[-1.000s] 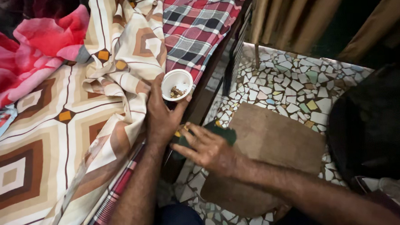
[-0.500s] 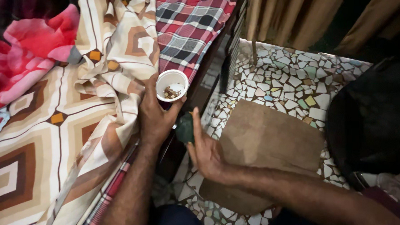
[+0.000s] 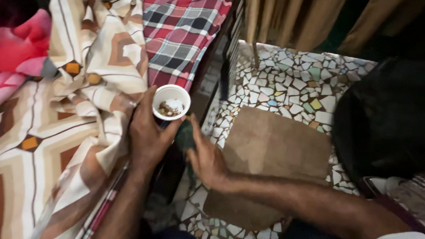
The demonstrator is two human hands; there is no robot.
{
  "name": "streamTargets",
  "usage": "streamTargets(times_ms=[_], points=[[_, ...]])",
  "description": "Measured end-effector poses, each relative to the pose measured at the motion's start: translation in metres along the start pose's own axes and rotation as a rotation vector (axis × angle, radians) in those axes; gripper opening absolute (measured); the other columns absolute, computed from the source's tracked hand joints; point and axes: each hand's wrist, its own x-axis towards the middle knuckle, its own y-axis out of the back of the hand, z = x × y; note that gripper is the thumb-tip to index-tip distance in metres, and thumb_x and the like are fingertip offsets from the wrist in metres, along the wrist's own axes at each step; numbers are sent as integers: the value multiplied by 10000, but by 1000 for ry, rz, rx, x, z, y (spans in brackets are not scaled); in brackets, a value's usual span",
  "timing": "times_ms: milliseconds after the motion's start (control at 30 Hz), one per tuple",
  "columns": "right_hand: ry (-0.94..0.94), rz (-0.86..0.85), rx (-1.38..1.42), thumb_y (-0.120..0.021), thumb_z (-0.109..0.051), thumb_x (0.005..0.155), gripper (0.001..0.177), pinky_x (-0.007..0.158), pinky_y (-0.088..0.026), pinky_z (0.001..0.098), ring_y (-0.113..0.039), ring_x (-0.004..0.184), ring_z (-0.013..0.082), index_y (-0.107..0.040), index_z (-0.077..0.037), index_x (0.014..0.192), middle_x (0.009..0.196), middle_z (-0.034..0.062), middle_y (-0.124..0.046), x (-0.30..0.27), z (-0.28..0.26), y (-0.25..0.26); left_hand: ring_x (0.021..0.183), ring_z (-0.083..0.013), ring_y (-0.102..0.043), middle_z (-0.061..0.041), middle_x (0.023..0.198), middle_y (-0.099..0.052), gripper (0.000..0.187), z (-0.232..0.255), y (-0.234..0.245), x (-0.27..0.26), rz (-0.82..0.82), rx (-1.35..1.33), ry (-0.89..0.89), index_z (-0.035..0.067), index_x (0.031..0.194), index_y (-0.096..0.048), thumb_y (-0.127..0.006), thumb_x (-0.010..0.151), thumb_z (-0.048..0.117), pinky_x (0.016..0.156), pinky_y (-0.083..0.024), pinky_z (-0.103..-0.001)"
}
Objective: The person sits on the floor and uses a green cloth to wipe the inside of a small white cup containing food residue. The person repeatedly scrubs the interior surface and then places the cup on a nearby table.
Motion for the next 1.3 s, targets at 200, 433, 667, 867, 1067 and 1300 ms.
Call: streamTargets(times_ms=[200, 433, 667, 867, 1067, 1300], points=[[-340, 280, 82, -466, 98, 900, 792, 768, -614, 393, -746, 909, 358, -306, -209, 1613, 1527, 100, -581, 135, 101, 21, 1209, -410, -648, -266, 1306, -645, 809, 1, -2, 3, 3, 22, -1, -43, 1449, -482, -886, 789, 192, 995, -523, -475], [-126, 503, -26, -573, 108, 896, 747, 1087, -497, 344, -628, 1317, 302, -420, -135, 1586, 1479, 160, -596, 136, 139, -10, 1225, -413, -644, -265, 1324, -638, 808, -5, -3, 2, 11, 28, -16, -39, 1456, -474, -892, 804, 195, 1011, -529, -467], [-224, 238, 299, -415, 182, 749, 803, 1239, -268, 408, -406, 1520, 329, -481, -18, 1525, 1590, 179, -499, -90, 0, -88, 1219, -431, -638, -283, 1321, -631, 814, -1, -4, 3, 20, 40, -53, -52, 1454, -464, -886, 805, 197, 1003, -527, -472], [-125, 277, 233, -460, 142, 824, 731, 1236, -320, 397, -470, 1486, 318, -474, -42, 1532, 1569, 187, -525, -44, 28, -63, 1188, -445, -645, -278, 1271, -652, 783, 4, -1, 2, 0, 51, -39, -48, 1439, -479, -883, 813, 191, 979, -529, -485], [-595, 346, 242, -611, -85, 959, 586, 1054, -504, 371, -650, 1246, 313, -472, -124, 1526, 1362, 198, -652, 4, -2, -36, 1179, -458, -636, -298, 1261, -644, 796, 1, 1, 3, -1, 57, -49, -69, 1435, -470, -879, 802, 190, 971, -522, -494], [-112, 459, 105, -627, 44, 898, 602, 1049, -481, 463, -620, 1298, 380, -495, 42, 1485, 1412, 278, -632, -14, 14, -55, 1185, -462, -632, -297, 1278, -642, 792, -1, -5, 5, 12, 59, -51, -70, 1430, -471, -883, 807, 192, 984, -513, -500]])
